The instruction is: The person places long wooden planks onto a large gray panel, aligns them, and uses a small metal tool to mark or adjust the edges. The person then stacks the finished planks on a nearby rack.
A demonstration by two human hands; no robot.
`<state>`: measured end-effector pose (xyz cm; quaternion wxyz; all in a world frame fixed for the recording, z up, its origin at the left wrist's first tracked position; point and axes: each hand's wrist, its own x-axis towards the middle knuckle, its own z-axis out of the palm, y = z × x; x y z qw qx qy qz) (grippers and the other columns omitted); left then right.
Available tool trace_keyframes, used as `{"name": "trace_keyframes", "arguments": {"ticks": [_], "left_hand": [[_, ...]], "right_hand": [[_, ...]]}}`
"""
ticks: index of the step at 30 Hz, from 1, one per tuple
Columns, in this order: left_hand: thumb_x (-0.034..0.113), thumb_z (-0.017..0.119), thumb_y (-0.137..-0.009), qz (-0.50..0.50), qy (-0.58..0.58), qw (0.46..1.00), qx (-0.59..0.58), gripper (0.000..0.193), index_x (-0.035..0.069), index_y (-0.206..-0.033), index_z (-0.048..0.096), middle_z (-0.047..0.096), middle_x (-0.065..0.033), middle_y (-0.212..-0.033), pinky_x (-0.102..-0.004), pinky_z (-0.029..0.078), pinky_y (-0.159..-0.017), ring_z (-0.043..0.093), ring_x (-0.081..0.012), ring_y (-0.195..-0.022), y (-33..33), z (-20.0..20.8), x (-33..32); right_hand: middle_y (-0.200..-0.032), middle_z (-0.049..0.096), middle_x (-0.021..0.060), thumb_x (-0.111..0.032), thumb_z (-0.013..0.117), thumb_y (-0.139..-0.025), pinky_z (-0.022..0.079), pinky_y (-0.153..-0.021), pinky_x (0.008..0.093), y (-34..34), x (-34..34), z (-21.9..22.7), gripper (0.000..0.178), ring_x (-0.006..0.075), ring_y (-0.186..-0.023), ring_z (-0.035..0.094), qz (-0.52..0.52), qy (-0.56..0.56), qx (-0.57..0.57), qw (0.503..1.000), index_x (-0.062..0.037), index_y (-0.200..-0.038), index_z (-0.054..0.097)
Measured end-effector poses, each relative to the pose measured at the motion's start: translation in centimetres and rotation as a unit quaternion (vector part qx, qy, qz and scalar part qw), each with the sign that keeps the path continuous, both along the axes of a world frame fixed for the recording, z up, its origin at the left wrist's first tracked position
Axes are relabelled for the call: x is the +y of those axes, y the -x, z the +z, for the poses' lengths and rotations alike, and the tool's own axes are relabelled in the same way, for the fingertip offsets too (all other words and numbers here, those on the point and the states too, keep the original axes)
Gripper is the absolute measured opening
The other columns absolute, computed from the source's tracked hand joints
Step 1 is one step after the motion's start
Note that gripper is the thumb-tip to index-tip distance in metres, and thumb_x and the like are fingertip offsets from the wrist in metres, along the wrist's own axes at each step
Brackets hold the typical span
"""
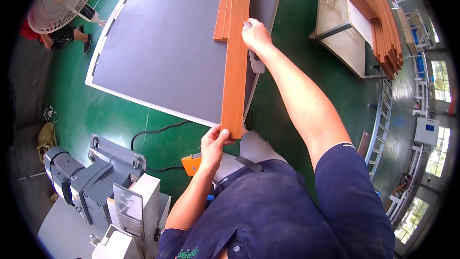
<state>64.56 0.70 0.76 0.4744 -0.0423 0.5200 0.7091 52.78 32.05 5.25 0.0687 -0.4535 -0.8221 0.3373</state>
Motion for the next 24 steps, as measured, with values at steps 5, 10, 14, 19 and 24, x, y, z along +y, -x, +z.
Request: {"name": "trace_keyframes", "arguments": {"ticks": [5,10,14,19,24], "left_hand": [[0.008,0.069,-0.085,0.007,0.208,0.929,0.307,0.048,-0.005,-0.128,0.051,0.060,-0.0101,-0.113,-0.0302,0.050,-0.083,0.061,-0.0176,-0.098,1.2,1.7,1.1],[0.013,0.070,-0.078,-0.014,0.324,0.763,0.559,0.055,-0.006,-0.126,0.051,0.056,-0.0207,-0.119,-0.0447,0.040,-0.102,0.050,-0.0373,-0.115,8.0,4.9,9.2],[0.022,0.071,-0.079,-0.067,0.349,0.637,0.684,0.061,-0.007,-0.128,0.049,0.048,-0.0209,-0.131,-0.0442,0.035,-0.106,0.043,-0.0376,-0.125,12.8,5.4,20.5],[0.043,0.068,-0.082,-0.143,0.462,0.572,0.663,0.084,-0.005,-0.142,0.035,0.033,-0.0303,-0.147,-0.0462,0.026,-0.114,0.029,-0.0402,-0.140,20.5,1.7,32.6],[0.041,0.070,-0.081,-0.108,0.474,0.598,0.637,0.085,-0.005,-0.143,0.034,0.040,-0.0243,-0.146,-0.0447,0.032,-0.110,0.035,-0.0359,-0.137,28.9,2.1,42.7]], "right_hand": [[-0.076,0.051,-0.0037,-0.017,0.056,-0.093,0.039,-0.054,0.0248,-1.3,7.7,-1.4,0.047,0.0058,-0.061,0.043,0.054,0.066,0.198,0.977,-0.0046,-0.138,0.050],[-0.078,0.050,-0.0040,-0.016,0.055,-0.095,0.038,-0.050,0.0222,-8.8,12.0,2.4,0.047,0.0037,-0.057,0.042,0.006,0.216,0.249,0.944,-0.0037,-0.140,0.048],[-0.076,0.051,-0.0019,-0.018,0.052,-0.097,0.035,-0.045,0.0212,-16.4,16.1,3.1,0.046,0.0048,-0.052,0.041,-0.080,0.276,0.237,0.928,-0.0059,-0.141,0.047],[-0.077,0.054,0.0019,-0.017,0.051,-0.098,0.038,-0.044,0.0220,-22.1,20.4,-0.4,0.045,0.0064,-0.051,0.045,-0.143,0.306,0.217,0.916,-0.0045,-0.141,0.046],[-0.077,0.056,0.0013,-0.015,0.051,-0.096,0.039,-0.044,0.0223,-22.4,27.5,-2.2,0.048,0.0062,-0.051,0.046,-0.159,0.289,0.212,0.920,-0.0064,-0.142,0.045]]}}
